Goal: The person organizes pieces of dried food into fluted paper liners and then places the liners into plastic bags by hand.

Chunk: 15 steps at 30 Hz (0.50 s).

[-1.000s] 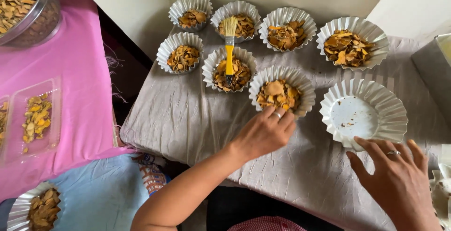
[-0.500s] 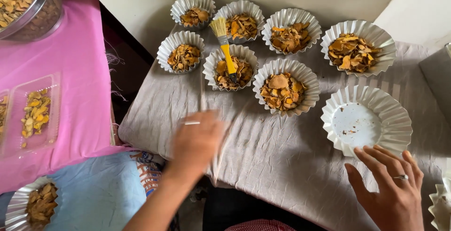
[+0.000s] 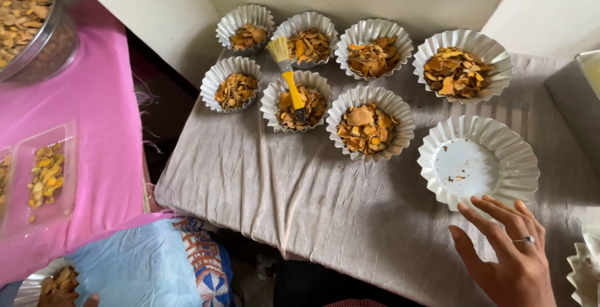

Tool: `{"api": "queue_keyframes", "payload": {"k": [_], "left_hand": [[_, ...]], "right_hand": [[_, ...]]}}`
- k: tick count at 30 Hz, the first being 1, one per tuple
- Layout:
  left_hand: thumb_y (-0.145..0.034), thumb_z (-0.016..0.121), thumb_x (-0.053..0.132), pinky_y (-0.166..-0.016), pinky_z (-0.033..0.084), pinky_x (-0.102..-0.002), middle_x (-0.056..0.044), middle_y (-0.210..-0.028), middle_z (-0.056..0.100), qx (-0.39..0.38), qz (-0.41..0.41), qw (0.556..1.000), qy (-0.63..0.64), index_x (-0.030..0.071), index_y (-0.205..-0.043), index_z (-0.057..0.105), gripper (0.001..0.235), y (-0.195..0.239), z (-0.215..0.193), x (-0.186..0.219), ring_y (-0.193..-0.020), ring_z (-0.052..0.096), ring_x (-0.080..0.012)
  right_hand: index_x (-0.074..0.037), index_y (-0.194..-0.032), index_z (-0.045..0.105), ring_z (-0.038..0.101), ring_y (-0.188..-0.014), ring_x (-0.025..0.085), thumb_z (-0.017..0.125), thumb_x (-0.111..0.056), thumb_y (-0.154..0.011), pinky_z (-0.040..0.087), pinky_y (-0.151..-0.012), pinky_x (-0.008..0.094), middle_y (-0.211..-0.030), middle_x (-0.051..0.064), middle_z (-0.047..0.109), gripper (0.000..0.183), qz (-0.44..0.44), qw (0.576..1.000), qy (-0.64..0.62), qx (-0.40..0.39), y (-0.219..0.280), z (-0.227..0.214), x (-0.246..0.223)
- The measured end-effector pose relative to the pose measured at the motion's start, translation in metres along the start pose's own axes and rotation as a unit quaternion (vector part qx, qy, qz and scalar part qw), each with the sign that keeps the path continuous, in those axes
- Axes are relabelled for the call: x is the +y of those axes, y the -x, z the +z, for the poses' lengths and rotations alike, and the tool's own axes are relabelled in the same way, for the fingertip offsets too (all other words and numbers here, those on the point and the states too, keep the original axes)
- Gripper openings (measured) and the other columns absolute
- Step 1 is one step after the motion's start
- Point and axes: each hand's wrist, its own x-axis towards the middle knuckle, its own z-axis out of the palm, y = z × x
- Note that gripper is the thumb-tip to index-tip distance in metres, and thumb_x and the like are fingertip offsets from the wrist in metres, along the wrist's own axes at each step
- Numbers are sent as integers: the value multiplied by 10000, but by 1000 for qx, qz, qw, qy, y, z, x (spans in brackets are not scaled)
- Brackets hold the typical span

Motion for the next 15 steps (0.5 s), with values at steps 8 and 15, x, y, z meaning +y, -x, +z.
{"api": "queue_keyframes", "payload": {"k": [8, 15], "left_hand": [[-624, 664, 441, -1220, 479, -379, 16, -1396, 678, -6, -124, 989, -82, 164, -1334, 666, 762, 1, -40, -9, -1423, 621, -252], [-659, 637, 194, -1236, 505, -306, 16, -1436, 716, -1, -245, 958, -153, 102, -1435, 689, 783, 18, 3, 41, -1421, 655, -264]], "right_hand": [[-166, -1241, 702, 643, -1307, 234, 800, -192, -874, 446, -1246, 568, -1339, 49, 667, 380, 2, 1000, -17, -10, 2, 1, 0], [-154, -1227, 710, 651, -1302, 237, 795, -179, -885, 449, -1257, 561, -1333, 52, 677, 353, 19, 1000, -17, -9, 2, 1, -3]]}}
